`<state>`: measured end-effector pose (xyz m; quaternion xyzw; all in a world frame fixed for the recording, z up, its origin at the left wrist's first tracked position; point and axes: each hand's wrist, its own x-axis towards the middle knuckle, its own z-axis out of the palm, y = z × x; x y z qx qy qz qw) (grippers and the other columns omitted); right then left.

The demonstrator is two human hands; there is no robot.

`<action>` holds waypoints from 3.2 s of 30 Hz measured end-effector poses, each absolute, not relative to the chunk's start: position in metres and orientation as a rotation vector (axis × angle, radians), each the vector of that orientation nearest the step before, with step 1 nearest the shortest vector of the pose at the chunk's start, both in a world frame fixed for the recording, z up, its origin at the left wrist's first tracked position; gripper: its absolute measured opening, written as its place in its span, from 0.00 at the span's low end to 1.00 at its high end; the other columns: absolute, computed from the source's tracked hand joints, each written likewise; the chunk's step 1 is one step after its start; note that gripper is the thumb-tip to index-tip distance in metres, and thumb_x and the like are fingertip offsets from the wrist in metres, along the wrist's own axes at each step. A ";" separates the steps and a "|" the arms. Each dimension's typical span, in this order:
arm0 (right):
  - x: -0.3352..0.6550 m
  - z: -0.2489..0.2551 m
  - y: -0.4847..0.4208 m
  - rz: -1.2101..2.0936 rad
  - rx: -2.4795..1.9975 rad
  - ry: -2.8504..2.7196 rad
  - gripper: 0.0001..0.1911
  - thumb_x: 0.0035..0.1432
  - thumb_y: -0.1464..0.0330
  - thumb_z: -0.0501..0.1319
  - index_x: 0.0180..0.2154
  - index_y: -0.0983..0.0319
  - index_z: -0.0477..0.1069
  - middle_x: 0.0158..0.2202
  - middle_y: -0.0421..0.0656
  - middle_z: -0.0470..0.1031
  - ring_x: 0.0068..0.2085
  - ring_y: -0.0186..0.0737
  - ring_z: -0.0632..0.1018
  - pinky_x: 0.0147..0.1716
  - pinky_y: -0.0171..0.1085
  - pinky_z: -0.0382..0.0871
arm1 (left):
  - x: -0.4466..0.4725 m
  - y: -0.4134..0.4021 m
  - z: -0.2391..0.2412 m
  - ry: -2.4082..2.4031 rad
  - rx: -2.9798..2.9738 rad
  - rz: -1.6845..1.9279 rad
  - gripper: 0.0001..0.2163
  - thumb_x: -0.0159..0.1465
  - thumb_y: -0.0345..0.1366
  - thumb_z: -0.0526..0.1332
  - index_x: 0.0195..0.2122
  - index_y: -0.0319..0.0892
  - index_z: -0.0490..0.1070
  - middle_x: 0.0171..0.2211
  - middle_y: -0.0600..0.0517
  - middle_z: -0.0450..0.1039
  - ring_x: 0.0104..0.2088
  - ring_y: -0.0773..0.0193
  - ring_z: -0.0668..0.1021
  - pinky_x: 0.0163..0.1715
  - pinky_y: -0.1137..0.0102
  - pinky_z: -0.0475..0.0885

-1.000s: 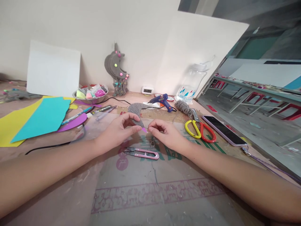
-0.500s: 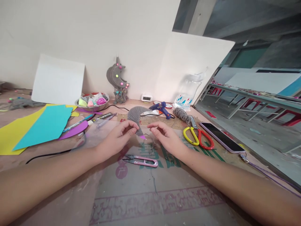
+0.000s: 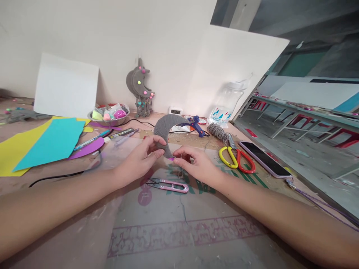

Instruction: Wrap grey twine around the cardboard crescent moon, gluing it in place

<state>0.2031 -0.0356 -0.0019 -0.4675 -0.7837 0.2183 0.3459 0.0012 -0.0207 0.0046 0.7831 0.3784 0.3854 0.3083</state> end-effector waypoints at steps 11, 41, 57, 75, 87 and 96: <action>0.201 0.004 -0.039 0.588 -1.267 -2.022 0.09 0.59 0.65 0.55 0.30 0.62 0.69 0.25 0.38 0.68 0.26 0.31 0.66 0.26 0.31 0.60 | 0.001 -0.023 0.004 0.987 1.967 0.902 0.15 0.60 0.43 0.59 0.46 0.44 0.63 0.40 0.51 0.70 0.37 0.64 0.75 0.32 0.71 0.68; 0.204 0.002 -0.039 0.609 -1.242 -2.062 0.09 0.60 0.64 0.53 0.31 0.61 0.66 0.26 0.39 0.66 0.28 0.32 0.66 0.27 0.32 0.61 | 0.004 -0.026 0.010 1.100 1.916 0.986 0.11 0.55 0.38 0.63 0.36 0.42 0.63 0.29 0.56 0.69 0.29 0.69 0.71 0.27 0.74 0.65; 0.203 0.005 -0.042 0.607 -1.208 -2.047 0.10 0.60 0.62 0.53 0.31 0.61 0.66 0.25 0.39 0.66 0.27 0.32 0.66 0.27 0.32 0.61 | 0.004 -0.030 0.015 1.106 1.901 1.009 0.10 0.55 0.37 0.63 0.33 0.42 0.62 0.28 0.57 0.66 0.26 0.71 0.69 0.24 0.75 0.63; 0.204 0.001 -0.038 0.626 -1.234 -2.051 0.10 0.60 0.63 0.54 0.32 0.62 0.67 0.25 0.38 0.66 0.26 0.31 0.65 0.26 0.32 0.60 | 0.002 -0.026 0.009 1.050 1.849 1.011 0.12 0.55 0.40 0.63 0.34 0.43 0.61 0.26 0.58 0.66 0.25 0.70 0.69 0.23 0.75 0.63; 0.206 0.003 -0.035 0.718 -1.222 -1.969 0.18 0.60 0.59 0.54 0.45 0.63 0.71 0.37 0.45 0.75 0.34 0.37 0.74 0.32 0.36 0.67 | 0.000 -0.020 0.007 0.959 1.963 1.130 0.07 0.65 0.36 0.52 0.37 0.41 0.67 0.32 0.53 0.72 0.33 0.67 0.74 0.34 0.71 0.68; 0.205 -0.003 -0.035 0.679 -1.231 -1.995 0.10 0.57 0.63 0.58 0.33 0.63 0.73 0.25 0.39 0.71 0.25 0.31 0.67 0.25 0.32 0.62 | -0.002 -0.017 0.000 0.881 1.877 1.104 0.34 0.64 0.39 0.55 0.67 0.46 0.37 0.35 0.51 0.75 0.34 0.65 0.75 0.35 0.71 0.69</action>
